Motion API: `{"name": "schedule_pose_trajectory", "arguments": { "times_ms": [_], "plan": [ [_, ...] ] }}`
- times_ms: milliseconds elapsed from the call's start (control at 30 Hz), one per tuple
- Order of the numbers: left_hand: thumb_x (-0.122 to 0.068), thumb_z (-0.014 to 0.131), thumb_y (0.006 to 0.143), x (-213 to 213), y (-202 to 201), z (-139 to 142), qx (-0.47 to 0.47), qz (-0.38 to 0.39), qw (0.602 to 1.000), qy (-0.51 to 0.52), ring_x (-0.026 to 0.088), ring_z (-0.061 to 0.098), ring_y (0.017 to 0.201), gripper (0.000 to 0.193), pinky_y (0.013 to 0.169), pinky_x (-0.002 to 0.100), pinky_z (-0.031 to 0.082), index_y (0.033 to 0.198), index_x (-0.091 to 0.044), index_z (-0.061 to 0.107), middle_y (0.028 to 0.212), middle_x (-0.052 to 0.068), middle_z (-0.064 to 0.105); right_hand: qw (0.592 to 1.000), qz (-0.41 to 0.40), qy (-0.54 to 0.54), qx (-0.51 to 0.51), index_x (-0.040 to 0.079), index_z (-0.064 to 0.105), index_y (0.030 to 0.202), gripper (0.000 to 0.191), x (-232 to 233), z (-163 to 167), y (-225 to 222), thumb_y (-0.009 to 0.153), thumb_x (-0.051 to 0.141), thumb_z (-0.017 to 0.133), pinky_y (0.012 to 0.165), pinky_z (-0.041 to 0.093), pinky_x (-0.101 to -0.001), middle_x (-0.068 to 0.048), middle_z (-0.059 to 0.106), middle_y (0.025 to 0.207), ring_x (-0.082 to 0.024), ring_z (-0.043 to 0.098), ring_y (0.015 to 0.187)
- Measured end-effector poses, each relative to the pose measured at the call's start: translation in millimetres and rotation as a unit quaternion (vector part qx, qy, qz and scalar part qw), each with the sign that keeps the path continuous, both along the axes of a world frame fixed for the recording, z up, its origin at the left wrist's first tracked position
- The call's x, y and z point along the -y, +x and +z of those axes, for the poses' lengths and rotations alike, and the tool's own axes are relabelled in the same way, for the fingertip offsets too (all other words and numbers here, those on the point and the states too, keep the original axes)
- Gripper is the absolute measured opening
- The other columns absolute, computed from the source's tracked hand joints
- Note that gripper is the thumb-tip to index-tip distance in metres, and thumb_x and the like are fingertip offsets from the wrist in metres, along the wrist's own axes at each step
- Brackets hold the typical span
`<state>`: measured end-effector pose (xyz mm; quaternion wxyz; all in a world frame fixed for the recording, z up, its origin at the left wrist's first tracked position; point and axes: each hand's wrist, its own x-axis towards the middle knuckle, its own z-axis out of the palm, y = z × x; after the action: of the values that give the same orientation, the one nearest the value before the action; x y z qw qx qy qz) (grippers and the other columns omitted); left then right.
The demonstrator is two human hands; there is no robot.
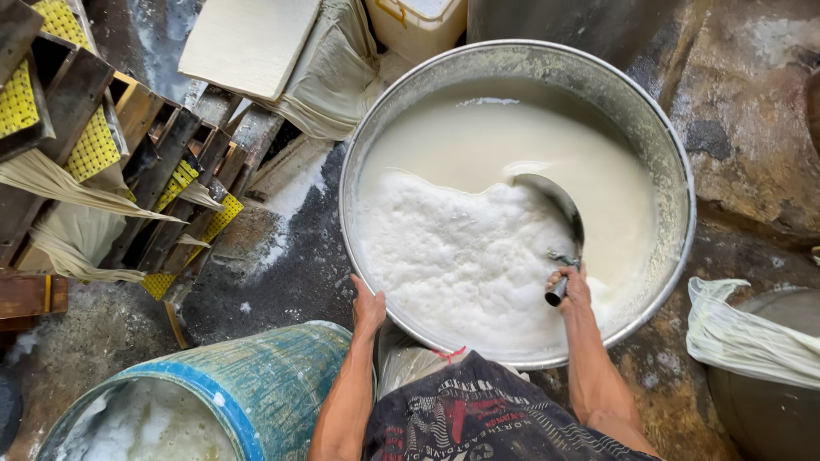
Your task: The person uses a handheld skimmer to scoop foam off the surface of hot liquid in large vats, repeatedly moving between a large metal basin and a blue barrel to skim and transfer foam and liquid. They hold the vat edge with one hand while sweeping the skimmer across the foamy surface.
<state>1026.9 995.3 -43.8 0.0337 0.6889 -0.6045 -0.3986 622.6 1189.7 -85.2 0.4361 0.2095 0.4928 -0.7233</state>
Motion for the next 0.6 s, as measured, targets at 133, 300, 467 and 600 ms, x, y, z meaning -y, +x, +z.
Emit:
{"name": "schedule_pose_trajectory", "arguments": {
  "times_ms": [133,300,467,600],
  "plan": [
    [-0.028,0.063,0.09,1.1,-1.8,-1.4,-0.008,0.009,1.0,-0.003,0.051,0.064,0.113,0.097,0.1,0.053,0.05,0.163,-0.012,0.001,0.121,0.035,0.066,0.999,0.038,-0.02,0.031,0.038,0.032,0.143,0.074,71.7,9.4,-0.1,0.086,-0.002,0.054,0.046,0.047,-0.0343,-0.006,0.051,0.071,-0.018,0.053,0.055],
    [-0.028,0.061,0.092,2.8,-3.9,-2.3,0.02,0.018,0.999,0.019,0.052,0.064,0.113,0.096,0.099,0.053,0.05,0.164,-0.014,0.0,0.119,0.035,0.067,0.994,0.103,-0.033,-0.002,0.03,0.035,0.143,0.068,164.2,31.9,-6.1,0.086,-0.002,0.056,0.043,0.047,-0.0362,-0.006,0.05,0.068,-0.019,0.053,0.052],
    [-0.03,0.06,0.092,6.7,-5.0,-4.5,0.05,0.024,0.997,0.054,0.051,0.065,0.113,0.096,0.1,0.053,0.051,0.164,-0.017,-0.003,0.12,0.033,0.068,0.972,0.215,0.006,-0.09,0.034,0.024,0.157,0.084,250.0,57.0,-6.8,0.087,0.002,0.057,0.043,0.051,-0.039,-0.006,0.053,0.07,-0.019,0.055,0.051],
    [-0.029,0.06,0.092,8.1,-6.9,-3.4,0.047,0.037,0.997,0.054,0.051,0.064,0.114,0.097,0.101,0.053,0.05,0.164,-0.019,-0.004,0.122,0.033,0.067,0.907,0.344,0.055,-0.235,0.027,0.027,0.162,0.086,299.6,77.5,2.8,0.085,0.006,0.061,0.043,0.05,-0.0385,-0.01,0.06,0.076,-0.019,0.057,0.051]
  ]
}}
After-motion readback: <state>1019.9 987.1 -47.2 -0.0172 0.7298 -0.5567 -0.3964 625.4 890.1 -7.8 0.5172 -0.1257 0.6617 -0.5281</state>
